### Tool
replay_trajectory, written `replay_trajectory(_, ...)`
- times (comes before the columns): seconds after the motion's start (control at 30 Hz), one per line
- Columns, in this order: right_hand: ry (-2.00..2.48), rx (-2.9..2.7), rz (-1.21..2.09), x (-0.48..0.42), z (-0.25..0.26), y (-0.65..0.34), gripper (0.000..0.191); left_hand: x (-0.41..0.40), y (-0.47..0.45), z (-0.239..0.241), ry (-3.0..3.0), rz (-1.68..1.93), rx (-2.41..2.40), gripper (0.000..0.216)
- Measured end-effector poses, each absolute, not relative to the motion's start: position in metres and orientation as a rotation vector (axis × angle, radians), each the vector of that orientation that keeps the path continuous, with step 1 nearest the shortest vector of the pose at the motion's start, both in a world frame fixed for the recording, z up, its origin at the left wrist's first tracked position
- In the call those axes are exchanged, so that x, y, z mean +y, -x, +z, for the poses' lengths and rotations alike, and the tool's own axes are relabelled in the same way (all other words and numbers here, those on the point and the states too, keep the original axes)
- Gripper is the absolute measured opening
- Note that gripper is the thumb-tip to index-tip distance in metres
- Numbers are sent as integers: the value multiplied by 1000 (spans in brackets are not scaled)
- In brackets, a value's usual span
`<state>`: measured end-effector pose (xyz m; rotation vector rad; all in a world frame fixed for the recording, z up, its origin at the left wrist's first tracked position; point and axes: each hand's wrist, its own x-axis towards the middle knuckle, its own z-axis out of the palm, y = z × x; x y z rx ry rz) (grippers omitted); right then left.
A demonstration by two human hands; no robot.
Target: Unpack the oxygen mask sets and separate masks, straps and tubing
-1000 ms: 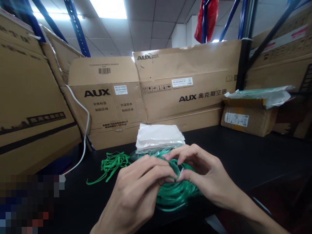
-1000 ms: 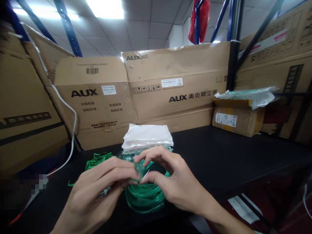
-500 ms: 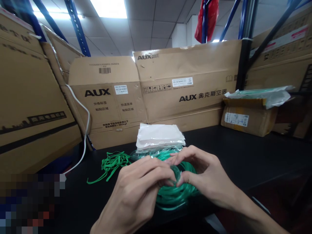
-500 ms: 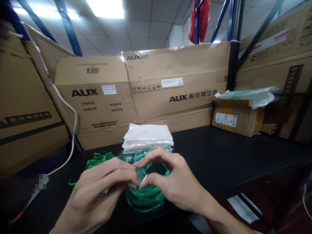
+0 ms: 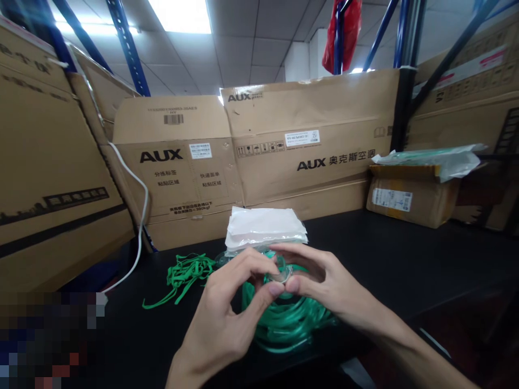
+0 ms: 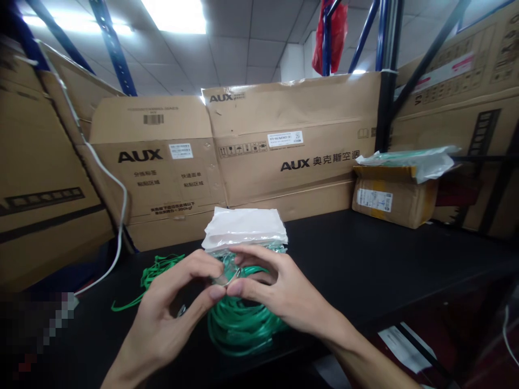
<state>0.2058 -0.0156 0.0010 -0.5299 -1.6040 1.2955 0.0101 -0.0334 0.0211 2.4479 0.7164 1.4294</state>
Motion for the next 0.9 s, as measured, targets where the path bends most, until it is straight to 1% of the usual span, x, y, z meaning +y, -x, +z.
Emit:
replay_trajectory(0.13, 562, -1594, 1334, -14, 2, -208, 28, -32, -11, 22, -2425, 1437, 718, 11)
replay_trajectory(0.27, 547, -1547, 1291, -14, 1, -207, 32, -29, -13, 22, -2346, 1431, 730, 9)
replay_trajectory(0.37, 508, -1488, 1353, -14, 0, -206, 38, -27, -11, 21, -2243, 1403, 733, 7)
replay_trajectory(0.53, 401, -1488, 1449, -16, 4, -209, 28, -27, -5, 19, -2091, 1362, 708, 7)
replay_trajectory(0.7, 407, -1459, 1541, -19, 4, -210, 28, -26, -5, 20, -2063, 1347, 660, 9)
replay_trajectory(0.9, 466, -1438, 1531, -19, 3, -209, 26, -23, -8, 18, -2001, 1384, 639, 6)
